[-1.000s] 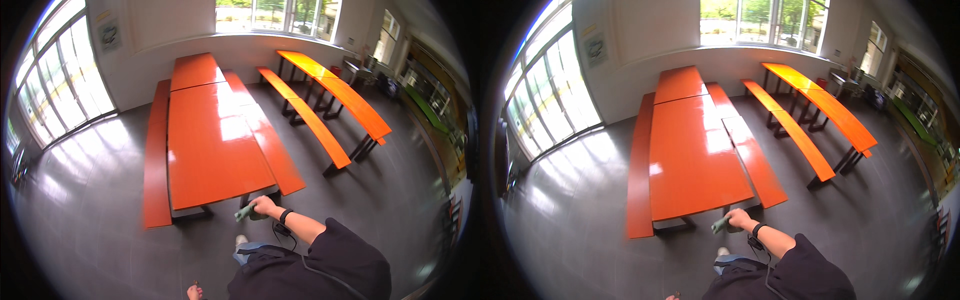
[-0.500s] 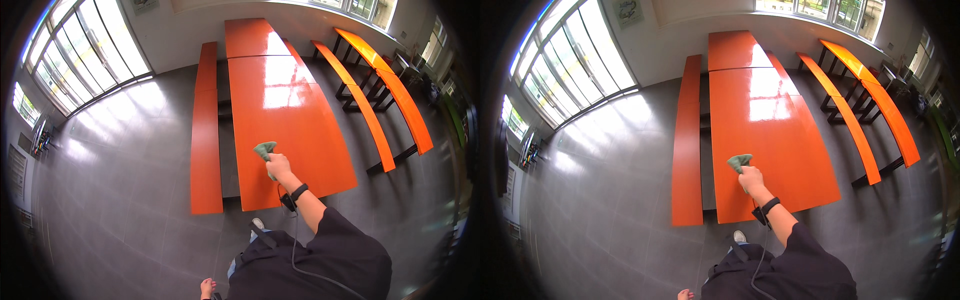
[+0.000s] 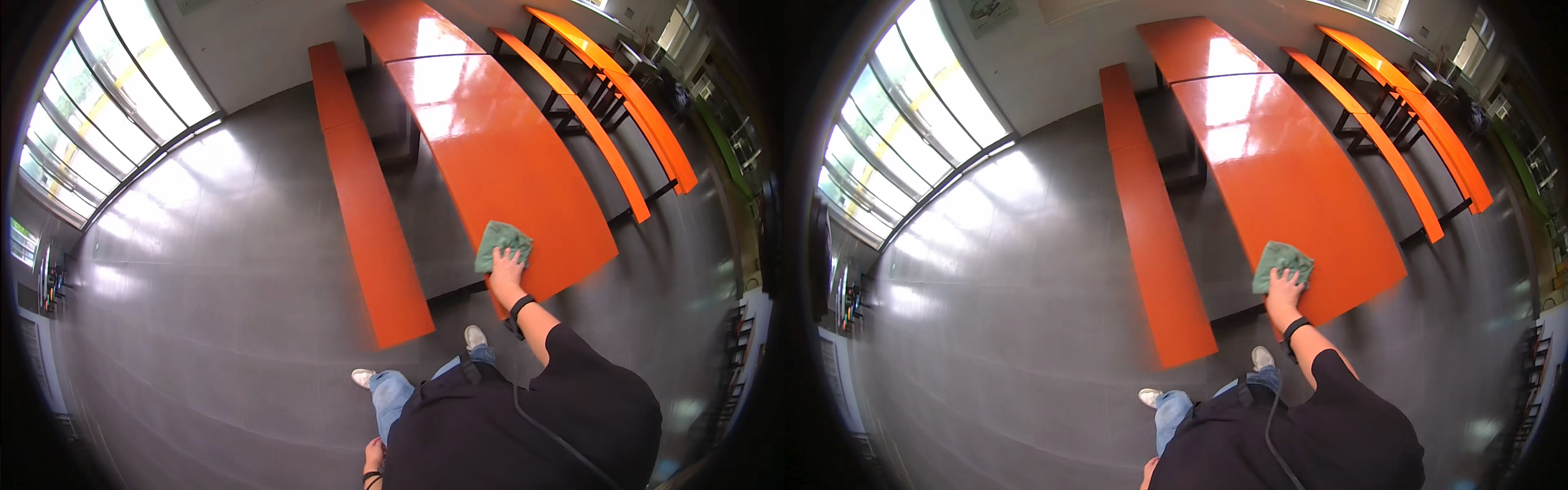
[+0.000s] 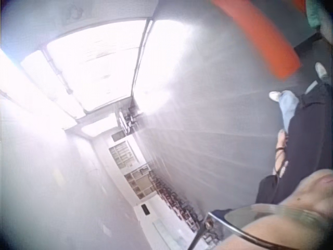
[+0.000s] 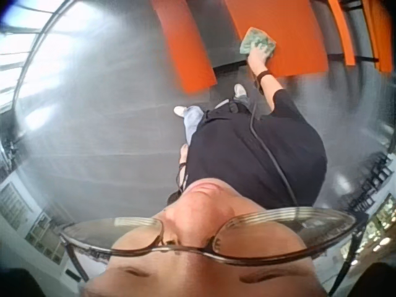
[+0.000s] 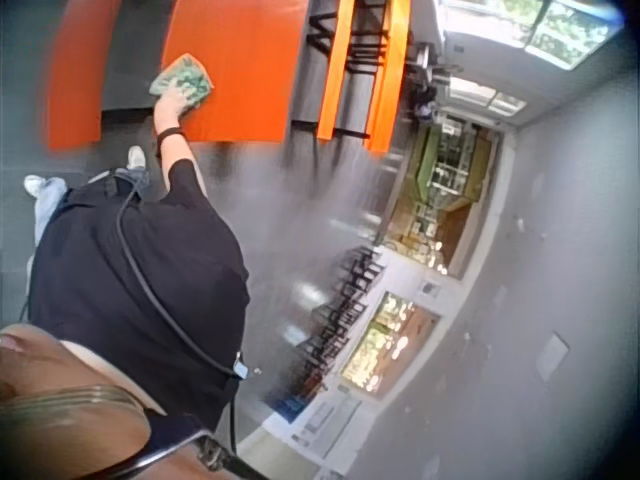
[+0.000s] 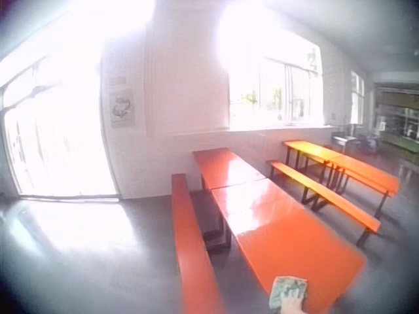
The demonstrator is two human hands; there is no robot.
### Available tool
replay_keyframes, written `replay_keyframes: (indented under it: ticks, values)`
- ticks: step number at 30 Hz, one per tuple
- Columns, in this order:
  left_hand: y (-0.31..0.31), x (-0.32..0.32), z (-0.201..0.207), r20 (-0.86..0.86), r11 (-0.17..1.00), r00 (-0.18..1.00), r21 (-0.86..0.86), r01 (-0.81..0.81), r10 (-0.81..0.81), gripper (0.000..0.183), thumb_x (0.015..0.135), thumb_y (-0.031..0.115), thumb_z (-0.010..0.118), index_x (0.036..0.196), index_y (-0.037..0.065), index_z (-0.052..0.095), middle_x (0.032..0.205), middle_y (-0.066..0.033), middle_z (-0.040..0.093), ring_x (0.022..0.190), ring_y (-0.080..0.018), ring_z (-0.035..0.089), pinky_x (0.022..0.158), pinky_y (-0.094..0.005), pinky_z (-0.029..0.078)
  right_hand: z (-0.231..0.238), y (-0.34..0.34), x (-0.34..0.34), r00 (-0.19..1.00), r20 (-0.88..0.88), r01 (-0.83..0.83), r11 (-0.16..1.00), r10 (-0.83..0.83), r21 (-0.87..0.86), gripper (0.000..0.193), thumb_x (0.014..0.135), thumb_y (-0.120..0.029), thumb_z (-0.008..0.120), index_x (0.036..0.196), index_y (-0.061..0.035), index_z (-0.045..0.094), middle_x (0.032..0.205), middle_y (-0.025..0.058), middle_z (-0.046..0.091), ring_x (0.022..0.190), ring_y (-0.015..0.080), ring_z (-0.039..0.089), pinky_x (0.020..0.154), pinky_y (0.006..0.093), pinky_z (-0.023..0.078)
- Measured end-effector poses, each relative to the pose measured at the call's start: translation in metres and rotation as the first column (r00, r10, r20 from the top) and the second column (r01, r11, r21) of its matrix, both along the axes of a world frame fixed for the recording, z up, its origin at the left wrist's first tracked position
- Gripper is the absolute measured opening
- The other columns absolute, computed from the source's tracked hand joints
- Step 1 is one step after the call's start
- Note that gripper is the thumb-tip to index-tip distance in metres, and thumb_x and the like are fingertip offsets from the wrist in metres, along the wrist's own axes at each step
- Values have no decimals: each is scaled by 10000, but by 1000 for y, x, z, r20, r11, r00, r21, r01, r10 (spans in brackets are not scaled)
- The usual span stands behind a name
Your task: The person folds a green cloth and then uses it by hand to wipe several orange tables and benches in a dining area.
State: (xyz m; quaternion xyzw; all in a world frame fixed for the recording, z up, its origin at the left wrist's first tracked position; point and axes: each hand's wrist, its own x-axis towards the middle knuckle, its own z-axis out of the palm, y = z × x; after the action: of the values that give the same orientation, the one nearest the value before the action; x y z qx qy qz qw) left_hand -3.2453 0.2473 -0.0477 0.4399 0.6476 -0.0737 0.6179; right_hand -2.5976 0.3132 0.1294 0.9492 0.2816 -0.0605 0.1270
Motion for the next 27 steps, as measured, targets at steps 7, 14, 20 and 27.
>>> replay_keyframes:
  ticks: [7, 14, 20, 27]
  values:
    - [226, -116, 20, -114, 969, 984, 223, -111, 139, 195, 894, 54, 514, 982, -15, 673, 757, -91, 668, 660, -170, 646, 587, -303, 530, -64, -4, -16, 964, -12, 258, 918, -267, 302, 538, 858, -45, 589, 1372, -38, 429, 1413, 215, 476, 1340, 448, 389, 1008, 558, 437]
    - [419, -71, 53, 24, 933, 958, 221, -284, 285, 255, 909, 66, 454, 1112, 37, 605, 826, -94, 687, 711, -171, 666, 571, -287, 506, -63, 27, -57, 842, -55, 512, 761, -537, 399, 533, 848, 19, 506, 1375, -44, 461, 1494, 200, 406, 1412, 430, 297, 1113, 596, 292]
    - [526, -16, 40, -23, 906, 941, 263, 333, -339, 327, 900, 94, 489, 1192, 30, 623, 929, -128, 721, 805, -177, 695, 665, -271, 527, -44, 86, -60, 677, 32, 698, 655, -735, 291, 422, 817, 1, 531, 1235, -48, 498, 1393, 182, 470, 1317, 413, 376, 965, 621, 419]
    - [640, 30, 55, -82, 937, 936, 50, 347, -342, 321, 929, 182, 508, 1184, 44, 644, 930, -89, 733, 799, -173, 700, 667, -292, 529, -69, 96, -30, 304, -23, 868, 266, -953, 419, 362, 947, -56, 401, 1284, -14, 528, 1296, 234, 560, 1169, 433, 512, 857, 556, 507]
